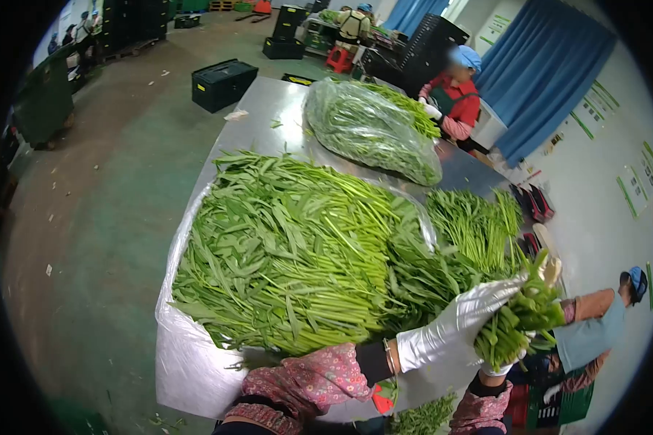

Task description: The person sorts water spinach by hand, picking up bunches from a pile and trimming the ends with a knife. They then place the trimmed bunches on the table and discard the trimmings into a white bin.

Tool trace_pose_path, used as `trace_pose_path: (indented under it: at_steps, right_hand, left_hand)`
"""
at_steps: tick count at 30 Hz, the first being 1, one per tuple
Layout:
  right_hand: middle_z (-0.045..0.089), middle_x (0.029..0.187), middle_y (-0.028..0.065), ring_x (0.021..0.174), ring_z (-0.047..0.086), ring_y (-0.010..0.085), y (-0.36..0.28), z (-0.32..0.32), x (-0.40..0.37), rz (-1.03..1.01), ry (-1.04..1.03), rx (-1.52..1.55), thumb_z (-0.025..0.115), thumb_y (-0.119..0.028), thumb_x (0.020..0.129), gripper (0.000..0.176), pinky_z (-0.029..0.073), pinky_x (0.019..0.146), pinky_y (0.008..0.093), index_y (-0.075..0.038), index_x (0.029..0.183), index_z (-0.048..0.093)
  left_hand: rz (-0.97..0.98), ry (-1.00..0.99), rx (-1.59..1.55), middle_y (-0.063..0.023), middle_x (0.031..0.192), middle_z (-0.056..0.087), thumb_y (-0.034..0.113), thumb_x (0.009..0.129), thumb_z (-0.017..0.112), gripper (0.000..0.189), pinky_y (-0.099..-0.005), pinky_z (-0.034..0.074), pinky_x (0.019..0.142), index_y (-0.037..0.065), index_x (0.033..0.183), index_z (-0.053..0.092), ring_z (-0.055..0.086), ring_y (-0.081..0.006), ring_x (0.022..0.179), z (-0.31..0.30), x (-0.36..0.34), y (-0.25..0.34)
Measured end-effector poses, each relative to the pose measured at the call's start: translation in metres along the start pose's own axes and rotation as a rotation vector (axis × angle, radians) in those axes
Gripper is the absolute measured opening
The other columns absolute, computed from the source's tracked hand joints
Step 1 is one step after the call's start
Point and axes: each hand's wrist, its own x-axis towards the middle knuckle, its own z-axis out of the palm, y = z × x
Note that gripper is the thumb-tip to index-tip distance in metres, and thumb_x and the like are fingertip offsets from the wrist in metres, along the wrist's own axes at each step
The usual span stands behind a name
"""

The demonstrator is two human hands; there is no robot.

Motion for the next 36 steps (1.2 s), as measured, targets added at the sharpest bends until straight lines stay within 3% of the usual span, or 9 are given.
trace_pose_path:
  at_steps: [4,6,11,15,21,24,28,32,36]
  right_hand:
    - [0.043,0.148,0.0155,0.125,0.053,0.0253,-0.054,0.033,-0.015,-0.119,-0.126,-0.12,0.074,-0.032,0.085,0.088,0.042,0.109,0.0392,-0.001,0.152,0.026]
    - [0.037,0.151,0.0184,0.131,0.046,0.0289,-0.074,0.049,-0.019,-0.138,-0.304,-0.218,0.071,-0.036,0.086,0.086,0.037,0.112,0.0414,-0.001,0.152,0.027]
    - [0.024,0.158,0.0237,0.147,0.025,0.0376,-0.093,0.065,-0.026,-0.243,-0.736,-0.382,0.062,-0.052,0.091,0.084,0.021,0.117,0.0474,-0.001,0.151,0.032]
    - [0.018,0.163,0.0147,0.146,0.027,0.0354,-0.084,0.077,-0.056,0.107,-0.592,-0.129,0.068,-0.066,0.079,0.113,0.027,0.115,0.0499,-0.005,0.157,0.014]
    - [0.019,0.162,0.0148,0.143,0.035,0.0245,-0.084,0.116,-0.14,0.361,-0.925,0.216,0.082,-0.024,0.08,0.104,0.031,0.114,0.0348,-0.003,0.157,0.014]
    - [0.064,0.123,0.0202,0.112,0.062,0.0332,-0.066,0.099,-0.184,-0.191,-0.655,-0.195,0.07,-0.017,0.087,0.05,0.044,0.102,0.0398,0.003,0.13,0.056]
    - [0.066,0.117,0.0232,0.11,0.064,0.0401,-0.052,0.066,-0.213,-0.386,-0.65,-0.131,0.056,-0.013,0.093,0.033,0.043,0.099,0.0494,0.002,0.122,0.057]
    - [0.058,0.129,0.0267,0.122,0.057,0.0434,-0.064,0.042,-0.219,-0.462,-0.791,-0.176,0.057,-0.054,0.09,0.07,0.033,0.108,0.0535,0.003,0.13,0.052]
    - [0.044,0.143,0.027,0.134,0.043,0.0422,-0.095,0.068,-0.209,-0.394,-0.97,-0.613,0.08,-0.043,0.062,0.102,0.031,0.113,0.0507,0.009,0.14,0.04]
  left_hand:
    - [-0.23,0.06,-0.143,-0.0221,0.145,0.044,0.005,0.076,0.078,0.083,-0.0429,0.038,0.109,0.002,0.146,0.035,0.047,-0.0328,0.132,0.03,-0.02,0.041]
    - [-0.685,0.224,-0.709,-0.0145,0.127,0.06,0.008,0.08,0.08,0.065,-0.035,0.05,0.097,0.002,0.136,0.047,0.061,-0.0212,0.112,0.036,-0.023,0.082]
    - [-1.076,0.655,-0.567,-0.0119,0.111,0.066,0.019,0.088,0.071,0.042,-0.0342,0.051,0.089,-0.002,0.123,0.058,0.063,-0.0211,0.099,-0.017,-0.075,0.145]
    - [-1.004,0.488,-0.441,-0.0181,0.115,0.063,0.029,0.084,0.073,0.063,-0.0455,0.045,0.099,-0.002,0.133,0.05,0.06,-0.0311,0.107,-0.049,-0.117,0.192]
    - [-1.131,0.125,0.237,-0.0081,0.129,0.058,0.013,0.082,0.078,0.06,-0.0364,0.047,0.1,0.005,0.135,0.05,0.057,-0.0205,0.118,-0.028,-0.136,0.265]
    - [-1.149,-0.011,0.353,-0.0144,0.129,0.055,0.016,0.078,0.075,0.062,-0.0434,0.041,0.105,0.003,0.133,0.05,0.052,-0.0301,0.123,-0.01,-0.154,0.276]
    - [-0.67,-0.252,0.45,-0.0198,0.127,0.051,0.022,0.077,0.073,0.062,-0.0478,0.037,0.107,0.001,0.13,0.049,0.046,-0.0365,0.126,0.028,-0.162,0.269]
    - [-0.866,-0.176,-0.053,-0.0165,0.132,0.05,0.023,0.082,0.073,0.063,-0.0423,0.038,0.108,0.002,0.135,0.045,0.047,-0.0282,0.128,0.048,-0.154,0.27]
    - [-0.986,0.08,-0.16,-0.0142,0.134,0.052,0.025,0.08,0.076,0.07,-0.0386,0.043,0.104,0.002,0.137,0.043,0.053,-0.0262,0.122,0.045,-0.16,0.284]
